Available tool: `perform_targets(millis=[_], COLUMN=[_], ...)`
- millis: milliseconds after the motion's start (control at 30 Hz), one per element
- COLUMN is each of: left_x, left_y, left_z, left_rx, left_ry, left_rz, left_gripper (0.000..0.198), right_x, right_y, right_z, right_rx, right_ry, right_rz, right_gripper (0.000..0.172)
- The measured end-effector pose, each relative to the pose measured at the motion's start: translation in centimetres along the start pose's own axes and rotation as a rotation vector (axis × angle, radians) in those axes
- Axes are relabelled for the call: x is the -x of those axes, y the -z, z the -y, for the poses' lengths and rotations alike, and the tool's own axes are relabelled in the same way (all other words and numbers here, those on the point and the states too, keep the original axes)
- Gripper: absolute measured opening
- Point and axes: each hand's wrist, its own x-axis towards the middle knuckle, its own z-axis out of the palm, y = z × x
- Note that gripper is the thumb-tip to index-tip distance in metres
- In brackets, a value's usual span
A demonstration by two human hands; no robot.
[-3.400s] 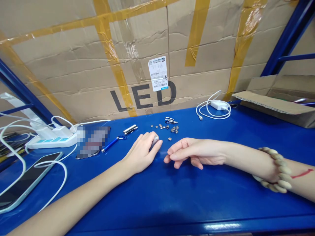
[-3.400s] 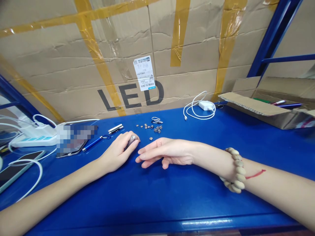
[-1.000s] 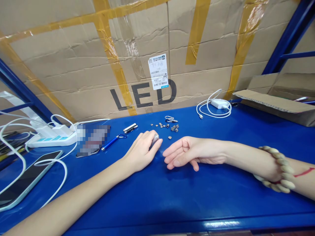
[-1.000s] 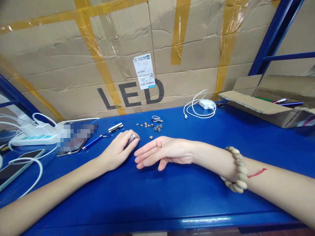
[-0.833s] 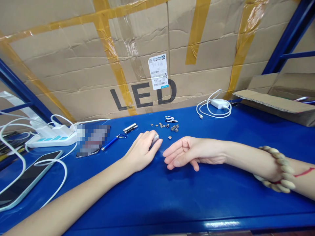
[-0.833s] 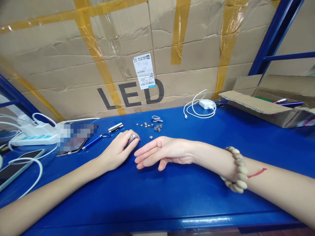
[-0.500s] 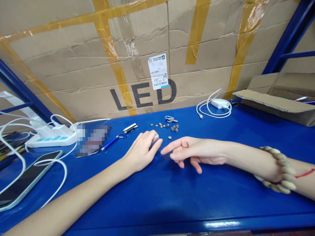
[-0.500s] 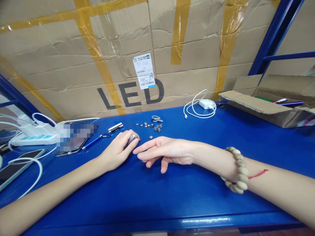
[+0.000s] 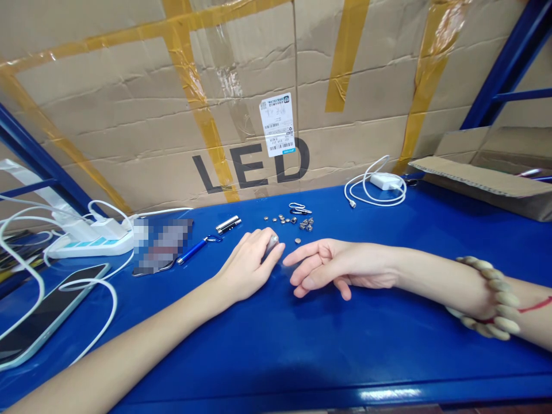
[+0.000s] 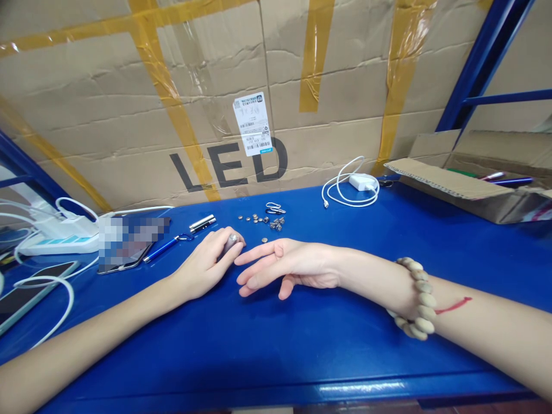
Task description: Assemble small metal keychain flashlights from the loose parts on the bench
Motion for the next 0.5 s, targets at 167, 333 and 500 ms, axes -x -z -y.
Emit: perform_targets(millis=[167, 333, 500], left_x=[-0.01, -0.03, -0.05], left_y=[-0.03, 0.03, 0.05], left_z=[0.02, 0.01, -0.01], left_rx=[-0.002, -0.005, -0.003], left_ry=[-0.003, 0.001, 0.002], left_rz=[-0.003, -0.002, 0.0], left_gripper=[0.024, 0.024, 0.024], right_x=[0.04, 0.02, 0.0], right_y=[0.09, 0.08, 0.0], right_z=[-0.06, -0.02, 0.04], right_rx=[0.014, 0.007, -0.014], right_ry=[0.0, -0.002, -0.003], right_rz=[0.014, 0.016, 0.013], right_gripper=[0.053, 0.051, 0.046])
